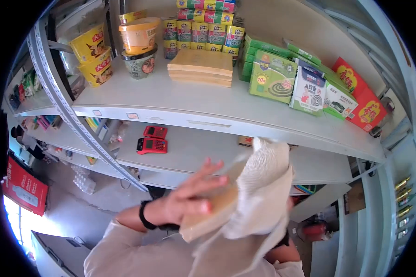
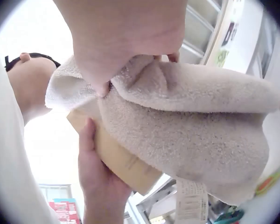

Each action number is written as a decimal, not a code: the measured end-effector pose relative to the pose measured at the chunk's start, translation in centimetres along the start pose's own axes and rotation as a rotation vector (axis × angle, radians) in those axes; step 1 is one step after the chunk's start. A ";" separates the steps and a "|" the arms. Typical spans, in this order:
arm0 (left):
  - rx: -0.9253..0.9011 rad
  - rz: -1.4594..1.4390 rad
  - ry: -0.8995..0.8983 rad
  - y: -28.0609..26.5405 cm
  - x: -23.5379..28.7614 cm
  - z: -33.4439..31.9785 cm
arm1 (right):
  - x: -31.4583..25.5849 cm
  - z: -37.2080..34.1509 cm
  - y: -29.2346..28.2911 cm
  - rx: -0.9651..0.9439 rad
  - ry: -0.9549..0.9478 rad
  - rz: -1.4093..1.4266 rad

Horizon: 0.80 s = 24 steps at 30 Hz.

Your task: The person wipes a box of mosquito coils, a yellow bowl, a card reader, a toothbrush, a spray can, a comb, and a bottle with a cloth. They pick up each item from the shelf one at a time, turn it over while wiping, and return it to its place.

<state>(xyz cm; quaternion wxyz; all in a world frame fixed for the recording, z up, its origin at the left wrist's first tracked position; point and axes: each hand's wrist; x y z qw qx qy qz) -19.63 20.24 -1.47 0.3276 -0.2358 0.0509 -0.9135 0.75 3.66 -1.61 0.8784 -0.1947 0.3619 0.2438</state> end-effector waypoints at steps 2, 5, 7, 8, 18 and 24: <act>0.068 -0.319 -0.153 3.3 -0.4 -2.4 | -0.3 0.9 0.9 -0.073 0.057 0.105; 0.153 -0.247 -0.020 5.6 -0.7 -3.0 | -0.3 0.5 1.8 -0.214 0.145 0.225; 0.152 -0.192 -0.032 5.9 -1.1 -2.9 | -0.2 -0.3 1.8 -0.311 0.187 0.268; 0.152 -0.164 -0.037 6.1 -1.3 -2.8 | 0.0 -1.0 1.8 -0.359 0.202 0.288; 0.060 -0.288 -0.131 14.2 -1.3 2.5 | 1.9 -1.4 -5.4 -0.389 0.174 0.449; -0.220 -0.285 -0.115 21.4 -3.6 5.2 | 2.7 -0.2 -16.2 -0.204 0.120 0.471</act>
Point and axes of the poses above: each hand's wrist, its own z-axis towards the middle knuckle, its own y-axis out of the palm, x = y × z, and after that the axes turned 2 degrees about x, right-handed
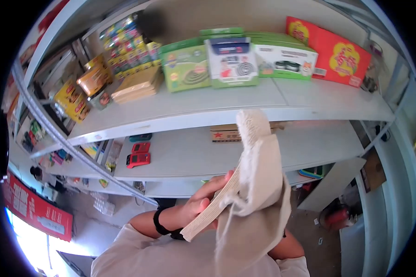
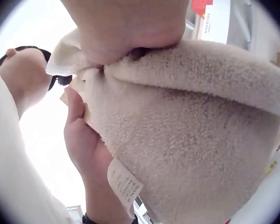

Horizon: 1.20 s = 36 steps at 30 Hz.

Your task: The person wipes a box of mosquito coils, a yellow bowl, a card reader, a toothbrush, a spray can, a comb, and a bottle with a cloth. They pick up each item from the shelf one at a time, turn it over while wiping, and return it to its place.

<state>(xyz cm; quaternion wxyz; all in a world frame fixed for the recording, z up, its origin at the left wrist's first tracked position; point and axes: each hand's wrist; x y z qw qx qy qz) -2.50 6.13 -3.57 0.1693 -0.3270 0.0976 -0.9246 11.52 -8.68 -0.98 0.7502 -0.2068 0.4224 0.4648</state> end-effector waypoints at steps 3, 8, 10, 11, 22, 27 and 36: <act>0.011 -0.087 -0.159 3.2 0.8 3.5 | -0.9 -2.6 -2.4 0.130 0.054 0.005; 0.177 -0.283 -0.309 9.9 -1.1 7.8 | 2.8 -6.9 -8.5 0.386 0.240 0.466; 0.399 -1.095 -0.520 14.6 -4.9 7.4 | 0.4 -7.5 -9.4 0.472 0.337 0.498; 0.318 -1.312 -0.413 15.4 -5.5 8.3 | -0.4 -7.6 -10.2 0.433 0.270 0.286; 0.089 -0.357 -0.139 11.1 -1.6 6.7 | 1.9 -6.5 -14.0 0.405 0.134 0.075; 0.609 -0.235 -0.281 6.7 1.5 1.7 | 3.1 -5.0 -8.4 0.170 0.129 0.022; 1.350 0.187 -0.486 -3.9 7.8 -6.1 | 3.2 -2.2 8.8 -0.268 0.678 0.538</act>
Point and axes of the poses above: each hand's wrist, its own z-axis towards the middle knuckle, its own y-axis out of the palm, x = y × z, and after that the axes turned 2 degrees about x, right-handed
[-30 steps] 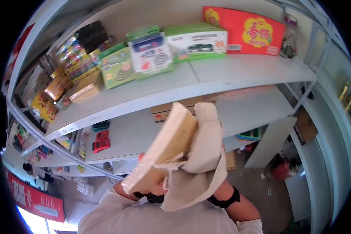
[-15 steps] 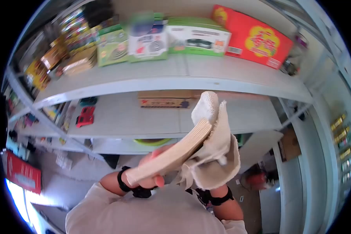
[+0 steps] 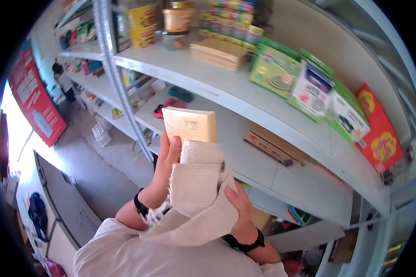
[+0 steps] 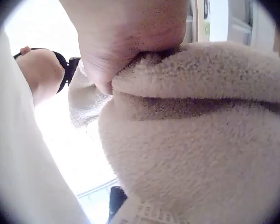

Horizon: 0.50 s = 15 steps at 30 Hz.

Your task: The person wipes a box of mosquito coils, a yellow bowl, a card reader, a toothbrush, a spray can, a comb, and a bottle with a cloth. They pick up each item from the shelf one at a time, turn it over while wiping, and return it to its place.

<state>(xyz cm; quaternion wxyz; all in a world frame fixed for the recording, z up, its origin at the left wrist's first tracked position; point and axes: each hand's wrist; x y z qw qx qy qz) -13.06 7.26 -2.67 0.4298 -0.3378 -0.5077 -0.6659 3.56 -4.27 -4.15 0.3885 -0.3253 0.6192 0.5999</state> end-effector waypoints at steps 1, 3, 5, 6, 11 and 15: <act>0.038 -0.008 0.021 -2.2 -0.3 0.7 | -1.2 0.9 3.2 -0.039 0.239 0.364; 0.100 -0.151 -0.058 -6.0 0.0 1.5 | 1.1 2.3 6.3 -0.183 0.114 0.210; 0.118 -0.326 -0.186 -9.4 0.6 1.7 | 5.8 6.3 5.9 -0.369 -0.055 -0.329; 0.113 -0.357 -0.254 -10.7 1.2 1.5 | 8.2 8.4 5.7 -0.439 -0.171 -0.574; -0.038 -0.462 -0.468 -14.0 4.3 1.0 | 9.9 10.9 17.5 -0.335 -0.369 -0.372; -0.096 -0.470 -0.457 -16.7 3.8 2.4 | 9.5 13.4 19.8 -0.495 -0.605 -0.511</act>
Point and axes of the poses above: each hand's wrist, its own z-axis towards the middle knuckle, its own y-axis out of the palm, x = y × z, and after that the axes turned 2 degrees about x, right-handed
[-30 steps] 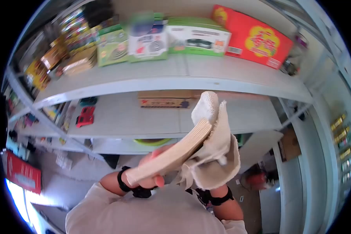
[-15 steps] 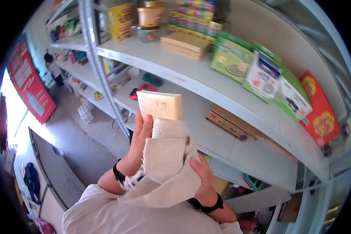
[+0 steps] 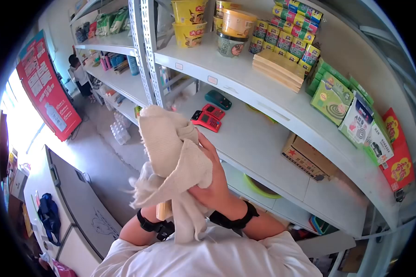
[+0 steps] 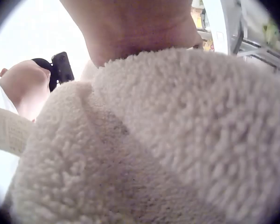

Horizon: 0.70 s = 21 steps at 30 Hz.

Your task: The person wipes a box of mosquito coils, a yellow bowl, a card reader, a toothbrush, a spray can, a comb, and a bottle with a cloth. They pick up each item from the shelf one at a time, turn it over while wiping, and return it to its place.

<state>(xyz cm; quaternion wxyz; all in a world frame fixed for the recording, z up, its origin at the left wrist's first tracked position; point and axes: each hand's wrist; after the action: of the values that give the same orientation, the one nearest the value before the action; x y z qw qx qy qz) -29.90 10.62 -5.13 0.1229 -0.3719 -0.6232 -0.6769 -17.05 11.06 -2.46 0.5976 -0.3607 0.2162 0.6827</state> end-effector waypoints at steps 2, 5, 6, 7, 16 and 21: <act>-0.018 0.008 0.011 -0.8 0.5 0.3 | 0.7 -0.2 0.0 0.064 0.185 0.084; -0.035 0.011 0.014 -1.8 0.5 0.8 | 1.4 -0.9 -0.1 0.150 0.337 0.103; -0.042 0.011 0.015 -2.0 0.5 0.9 | 1.7 -1.0 -0.1 0.175 0.362 0.090; -0.048 0.021 0.018 -2.2 0.5 1.1 | 1.9 -1.2 -0.1 0.151 0.295 0.002; -0.314 0.084 -0.039 -4.5 -2.7 5.0 | -0.1 -4.8 -0.7 0.157 0.390 -0.257; -0.457 0.265 -0.232 -0.6 -6.9 6.3 | -2.3 -8.1 -2.6 0.524 0.348 -0.281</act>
<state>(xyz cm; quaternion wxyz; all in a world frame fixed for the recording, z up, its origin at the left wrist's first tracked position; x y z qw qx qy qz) -23.34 14.55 -10.43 0.0512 -0.5430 -0.4106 -0.7307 -12.57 4.16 -5.63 0.7123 -0.3320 0.4311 0.4433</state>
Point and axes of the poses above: each hand's wrist, its own z-axis towards the middle knuckle, its own y-axis out of the palm, x = y × z, and after that the axes turned 2 degrees about x, right-handed
